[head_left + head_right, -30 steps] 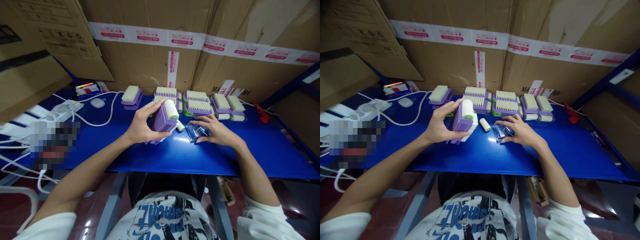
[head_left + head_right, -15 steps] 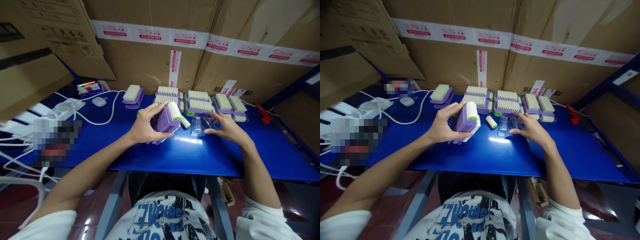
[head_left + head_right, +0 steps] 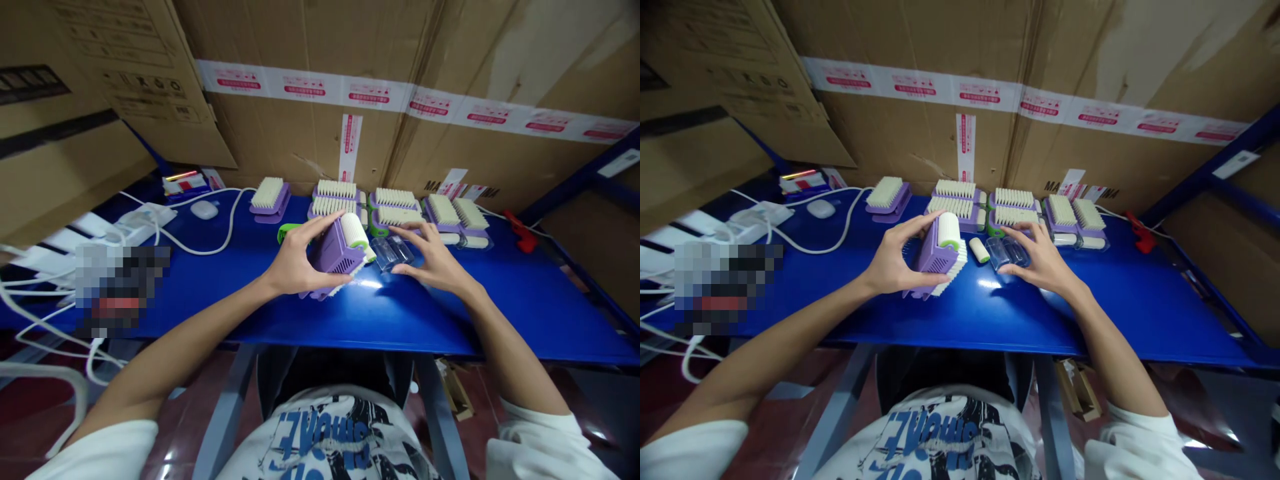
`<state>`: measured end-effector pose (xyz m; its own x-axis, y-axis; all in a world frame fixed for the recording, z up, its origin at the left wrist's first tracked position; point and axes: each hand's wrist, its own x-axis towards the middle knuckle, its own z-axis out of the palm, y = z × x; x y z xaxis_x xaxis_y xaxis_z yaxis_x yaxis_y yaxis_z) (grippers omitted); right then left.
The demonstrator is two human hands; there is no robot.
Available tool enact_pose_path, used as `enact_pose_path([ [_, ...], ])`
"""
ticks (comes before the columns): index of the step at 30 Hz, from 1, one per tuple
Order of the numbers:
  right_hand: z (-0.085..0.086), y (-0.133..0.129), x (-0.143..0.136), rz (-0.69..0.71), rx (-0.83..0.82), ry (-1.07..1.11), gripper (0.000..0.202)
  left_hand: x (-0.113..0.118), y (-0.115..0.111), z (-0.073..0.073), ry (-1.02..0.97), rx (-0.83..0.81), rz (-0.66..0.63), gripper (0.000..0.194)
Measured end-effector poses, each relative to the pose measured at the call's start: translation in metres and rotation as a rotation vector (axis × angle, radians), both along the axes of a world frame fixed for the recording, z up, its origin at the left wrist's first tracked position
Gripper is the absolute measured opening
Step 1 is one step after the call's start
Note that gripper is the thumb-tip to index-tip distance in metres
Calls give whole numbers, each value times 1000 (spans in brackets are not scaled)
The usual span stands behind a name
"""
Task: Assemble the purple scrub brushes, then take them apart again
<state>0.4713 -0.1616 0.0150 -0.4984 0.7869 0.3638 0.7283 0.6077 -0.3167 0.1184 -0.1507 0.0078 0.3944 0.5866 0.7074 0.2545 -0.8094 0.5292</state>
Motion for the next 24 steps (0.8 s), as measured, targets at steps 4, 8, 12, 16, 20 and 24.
enact_pose_path([
  [4, 59, -22, -37, 333, 93, 212, 67, 1, -6, 3, -40, -171, -268, 104],
  [8, 103, -26, -78, 584, -26, 114, 45, 4, -8, 1, -31, -409, -500, 75],
  [12, 123, -20, -93, 592, -61, 45, 33, 11, -8, -5, -65, -327, -497, 88],
  [16, 131, -23, -92, 463, 38, -85, 36, 14, -10, -4, -219, 183, -188, 81],
  [20, 129, -23, -97, 355, 104, -101, 29, 15, -15, 5, -242, 476, -117, 50],
  [24, 125, -18, -104, 315, 82, -106, 22, 20, -13, 3, -169, 528, -183, 37],
])
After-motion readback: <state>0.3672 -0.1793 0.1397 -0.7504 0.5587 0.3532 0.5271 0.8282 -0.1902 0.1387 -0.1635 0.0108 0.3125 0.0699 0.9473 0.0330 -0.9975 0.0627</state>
